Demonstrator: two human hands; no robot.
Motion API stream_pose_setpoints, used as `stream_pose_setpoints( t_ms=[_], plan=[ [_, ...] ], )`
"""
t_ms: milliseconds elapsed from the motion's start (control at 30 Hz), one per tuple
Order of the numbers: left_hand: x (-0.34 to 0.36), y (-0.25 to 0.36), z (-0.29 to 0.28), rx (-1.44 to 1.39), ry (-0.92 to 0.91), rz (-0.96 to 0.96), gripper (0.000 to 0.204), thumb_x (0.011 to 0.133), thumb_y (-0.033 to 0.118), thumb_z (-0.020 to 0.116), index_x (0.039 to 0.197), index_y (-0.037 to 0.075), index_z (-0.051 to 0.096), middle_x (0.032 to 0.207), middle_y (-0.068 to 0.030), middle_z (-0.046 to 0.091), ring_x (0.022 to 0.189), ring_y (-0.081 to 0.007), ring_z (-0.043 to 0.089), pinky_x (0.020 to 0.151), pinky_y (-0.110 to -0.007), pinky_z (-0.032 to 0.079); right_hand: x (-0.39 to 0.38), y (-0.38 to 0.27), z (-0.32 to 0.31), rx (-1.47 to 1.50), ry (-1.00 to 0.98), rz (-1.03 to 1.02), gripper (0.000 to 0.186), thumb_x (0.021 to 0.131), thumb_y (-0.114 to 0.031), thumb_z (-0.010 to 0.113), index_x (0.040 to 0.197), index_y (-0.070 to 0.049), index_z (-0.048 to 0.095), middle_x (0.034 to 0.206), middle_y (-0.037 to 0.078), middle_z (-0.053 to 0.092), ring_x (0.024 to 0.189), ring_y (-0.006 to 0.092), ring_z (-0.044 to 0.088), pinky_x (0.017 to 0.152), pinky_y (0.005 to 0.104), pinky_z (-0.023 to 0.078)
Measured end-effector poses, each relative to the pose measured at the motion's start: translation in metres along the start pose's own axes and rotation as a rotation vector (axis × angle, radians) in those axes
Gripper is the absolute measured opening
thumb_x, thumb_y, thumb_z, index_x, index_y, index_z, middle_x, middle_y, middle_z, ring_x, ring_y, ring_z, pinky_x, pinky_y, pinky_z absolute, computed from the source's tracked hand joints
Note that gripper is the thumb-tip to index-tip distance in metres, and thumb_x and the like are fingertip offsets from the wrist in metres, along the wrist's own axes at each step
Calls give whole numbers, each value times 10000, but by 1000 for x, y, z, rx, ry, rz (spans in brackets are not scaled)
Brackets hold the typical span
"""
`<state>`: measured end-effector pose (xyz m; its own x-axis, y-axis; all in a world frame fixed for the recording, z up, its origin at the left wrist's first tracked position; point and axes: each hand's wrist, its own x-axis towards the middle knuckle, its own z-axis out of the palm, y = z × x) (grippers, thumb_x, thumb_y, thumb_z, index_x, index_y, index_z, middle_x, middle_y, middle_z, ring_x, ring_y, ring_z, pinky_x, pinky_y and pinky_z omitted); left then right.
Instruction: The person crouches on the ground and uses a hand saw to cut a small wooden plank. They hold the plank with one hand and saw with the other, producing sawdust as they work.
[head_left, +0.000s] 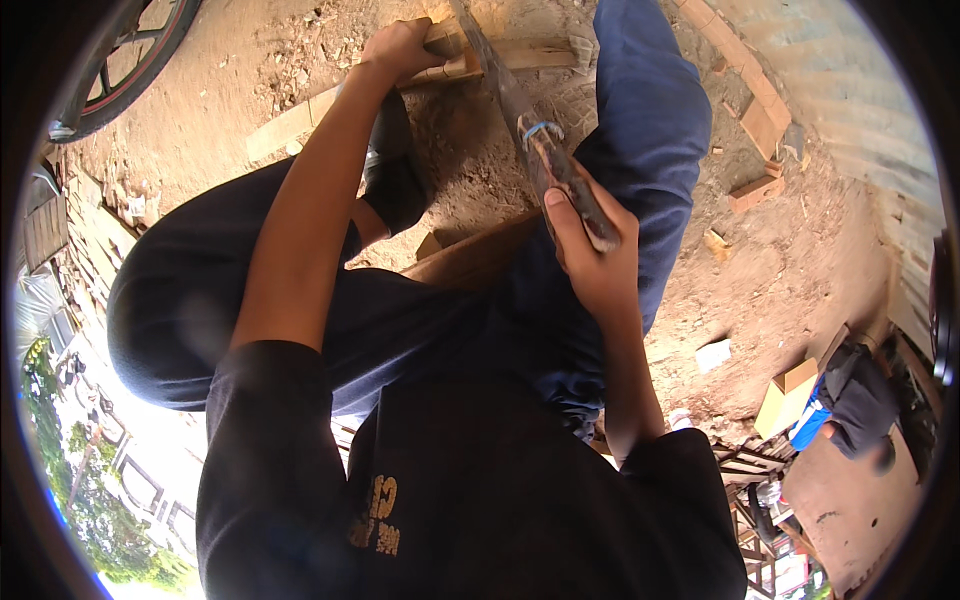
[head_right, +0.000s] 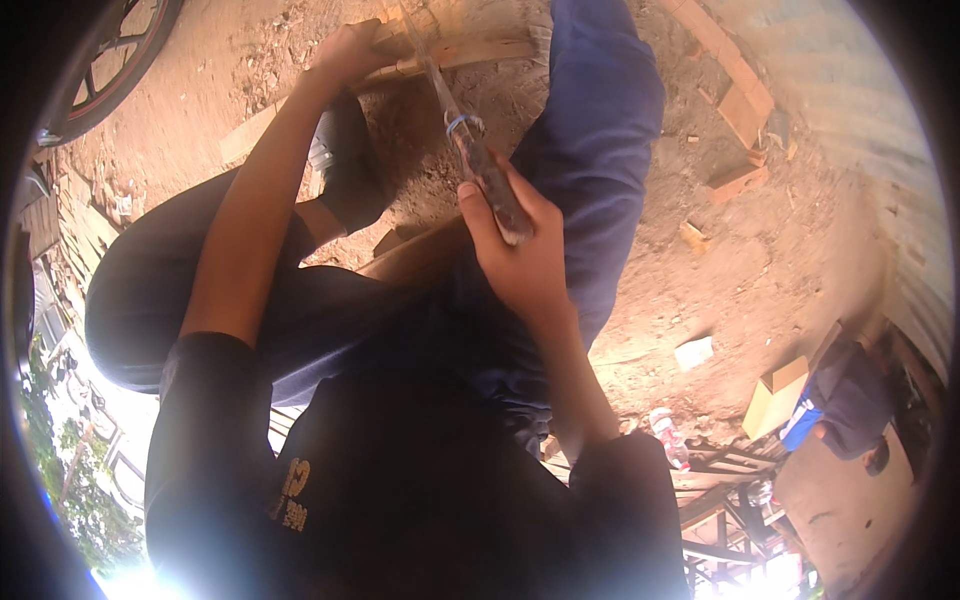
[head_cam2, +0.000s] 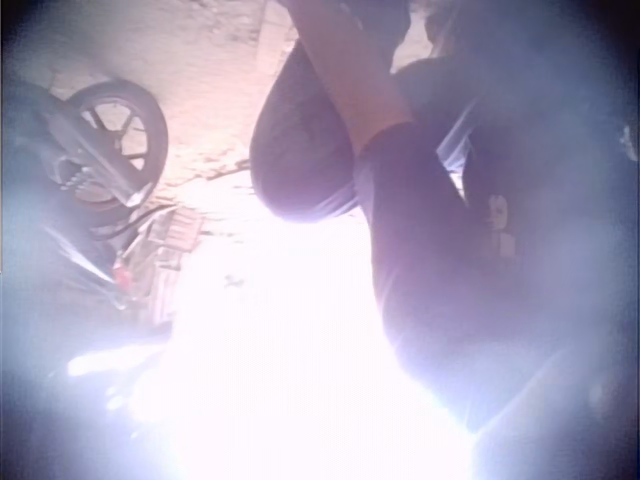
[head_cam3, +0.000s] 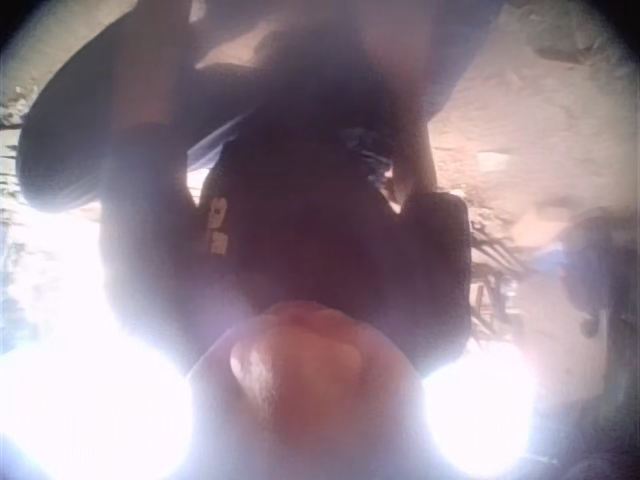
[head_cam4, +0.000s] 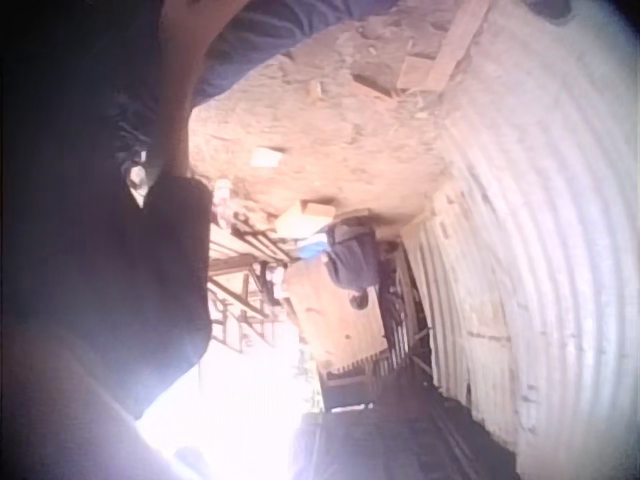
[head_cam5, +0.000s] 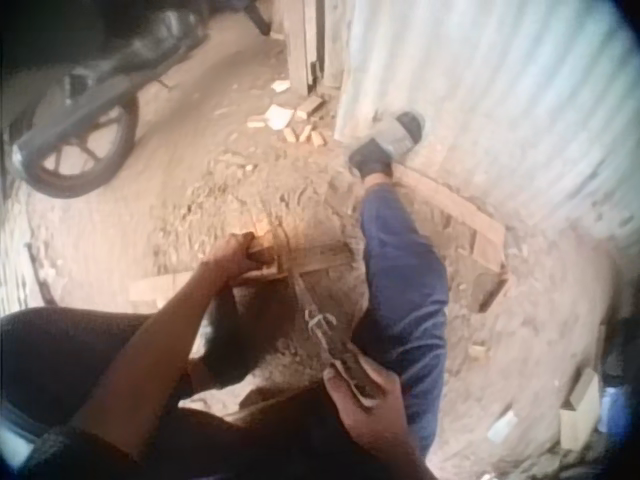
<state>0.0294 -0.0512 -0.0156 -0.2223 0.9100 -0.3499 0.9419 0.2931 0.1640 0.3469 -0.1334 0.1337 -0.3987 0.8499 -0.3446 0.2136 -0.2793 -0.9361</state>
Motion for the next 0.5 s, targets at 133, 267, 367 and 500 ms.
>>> stream_pose_setpoints(
  t_ms=[133, 267, 367, 500],
  plan=[
    [3, -3, 3, 44, 15, 11, 675, 742, 646, 683, 1087, 69, 628, 975, -182, 697, 938, -354, 678, 811, -457, 539, -10, -16, 2, -31, 4, 82, 379, 945, -130, 632, 1259, 72, 569, 906, 49, 663, 831, 68, 572, 754, 222, 463],
    [3, -3, 4, 46, 63, 8, 713, 725, 684, 676, 1065, 58, 643, 938, -181, 702, 907, -347, 687, 793, -452, 550, -16, -19, 3, -67, 22, 72, 374, 942, -111, 619, 1258, 82, 566, 920, 66, 674, 855, 72, 580, 778, 220, 463],
    [4, -3, 4, 58, 64, 24, 735, 721, 711, 663, 1066, 62, 645, 930, -180, 704, 900, -342, 691, 792, -452, 552, -21, -18, 5, -76, 20, 58, 371, 941, -94, 606, 1262, 88, 561, 961, 88, 683, 894, 80, 590, 808, 221, 464],
    [4, -3, 6, 73, 61, 22, 758, 719, 738, 642, 1071, 67, 640, 934, -171, 706, 902, -337, 692, 792, -451, 554, -25, -20, 9, -68, 30, 46, 370, 941, -79, 593, 1268, 89, 555, 1018, 118, 689, 951, 99, 604, 849, 229, 463]
  ],
)
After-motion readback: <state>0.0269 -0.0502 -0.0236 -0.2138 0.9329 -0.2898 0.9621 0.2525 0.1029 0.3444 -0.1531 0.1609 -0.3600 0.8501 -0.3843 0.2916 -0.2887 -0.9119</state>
